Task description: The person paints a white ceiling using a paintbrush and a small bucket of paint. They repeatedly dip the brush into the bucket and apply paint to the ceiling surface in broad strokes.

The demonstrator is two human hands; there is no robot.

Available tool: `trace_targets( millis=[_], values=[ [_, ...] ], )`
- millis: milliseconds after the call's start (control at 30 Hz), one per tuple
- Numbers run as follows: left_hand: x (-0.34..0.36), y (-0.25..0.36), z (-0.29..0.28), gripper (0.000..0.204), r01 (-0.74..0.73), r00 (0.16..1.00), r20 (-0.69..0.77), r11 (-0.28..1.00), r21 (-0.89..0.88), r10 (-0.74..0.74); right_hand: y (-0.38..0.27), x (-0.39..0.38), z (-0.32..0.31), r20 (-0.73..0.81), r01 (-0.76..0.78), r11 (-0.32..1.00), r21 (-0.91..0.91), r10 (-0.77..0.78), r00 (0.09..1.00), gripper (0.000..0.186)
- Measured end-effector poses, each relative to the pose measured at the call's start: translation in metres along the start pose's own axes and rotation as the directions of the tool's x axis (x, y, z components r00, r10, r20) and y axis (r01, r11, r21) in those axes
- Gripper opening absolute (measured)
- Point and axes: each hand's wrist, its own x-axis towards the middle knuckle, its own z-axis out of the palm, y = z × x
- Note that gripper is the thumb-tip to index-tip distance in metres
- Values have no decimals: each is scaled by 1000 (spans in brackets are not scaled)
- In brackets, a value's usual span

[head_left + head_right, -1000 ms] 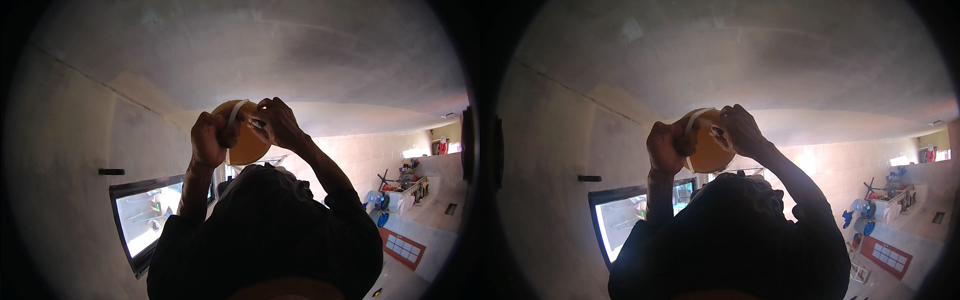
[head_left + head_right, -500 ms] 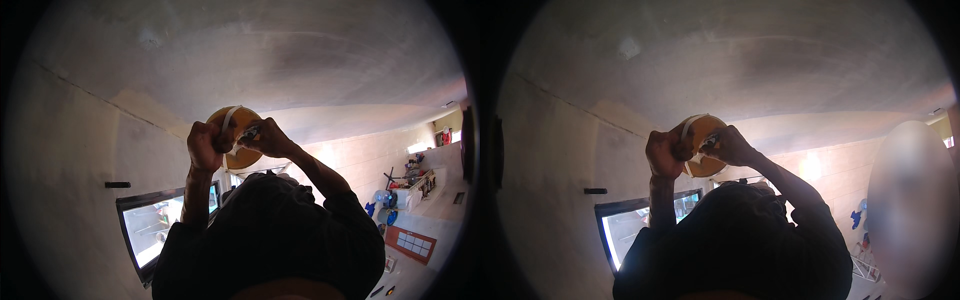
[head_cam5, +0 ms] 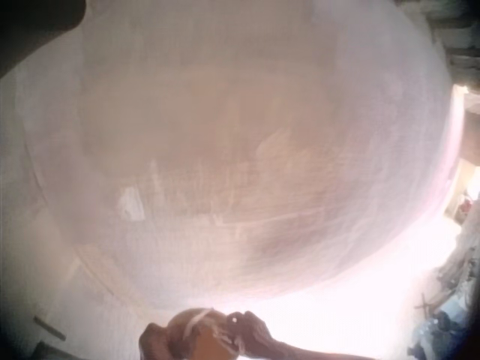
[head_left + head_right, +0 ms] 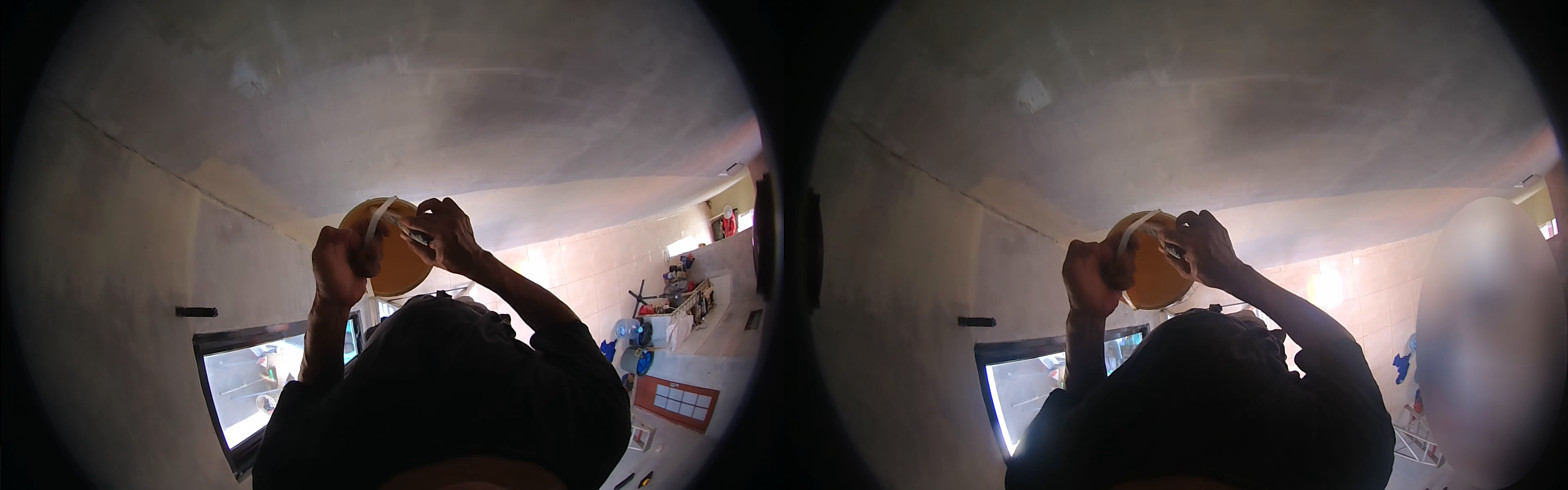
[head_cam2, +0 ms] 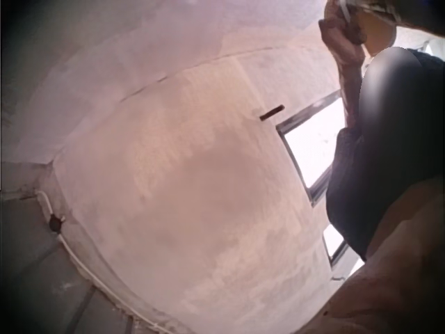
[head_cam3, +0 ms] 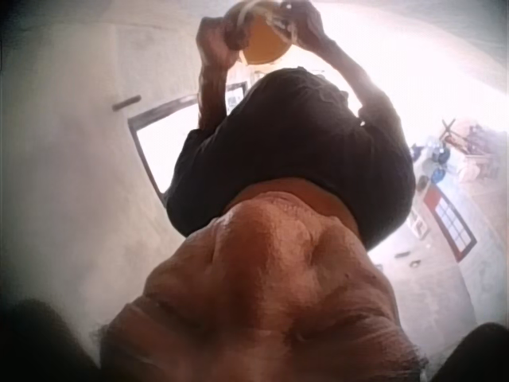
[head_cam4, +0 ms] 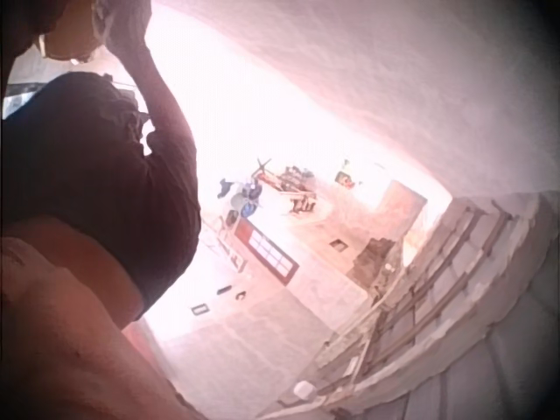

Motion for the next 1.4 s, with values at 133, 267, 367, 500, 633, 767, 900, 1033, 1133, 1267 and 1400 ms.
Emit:
trace_targets(
  millis=[133,267,367,500,633,767,900,1033,1133,1267,1400],
  values=[
    [4,-3,-4,46,-54,998,49,996,70,50,-6,-2,7,-85,-101,991,85,108,990,23],
    [9,-3,0,42,-73,997,44,994,82,70,-12,2,-4,177,-270,927,260,229,957,21],
    [10,-4,-2,43,-79,997,8,992,103,79,-23,4,1,392,-465,777,425,305,868,19],
    [9,-5,-2,45,-110,994,14,985,131,109,-24,6,1,480,-563,706,430,349,804,19],
    [6,-3,4,45,-93,995,-13,986,135,95,-10,2,-1,241,-264,858,441,169,956,19],
    [0,-2,8,45,-61,998,-3,994,95,61,0,0,1,-38,-4,991,134,10,999,26],
    [-3,-1,7,46,-13,1000,27,1000,20,12,4,-2,2,-17,21,998,60,-20,1000,33],
    [-8,3,7,48,26,999,-21,999,23,-26,-9,-2,5,6,17,1000,3,-17,1000,37],
    [-4,5,8,50,-77,997,-1,987,143,78,-14,-2,9,-58,-50,999,16,51,997,32],
    [6,7,5,50,-141,990,8,977,162,141,-15,1,6,26,-212,967,145,210,977,28],
    [13,9,-14,65,-123,987,129,975,186,99,-14,2,9,215,-303,898,318,243,946,27]
  ],
)
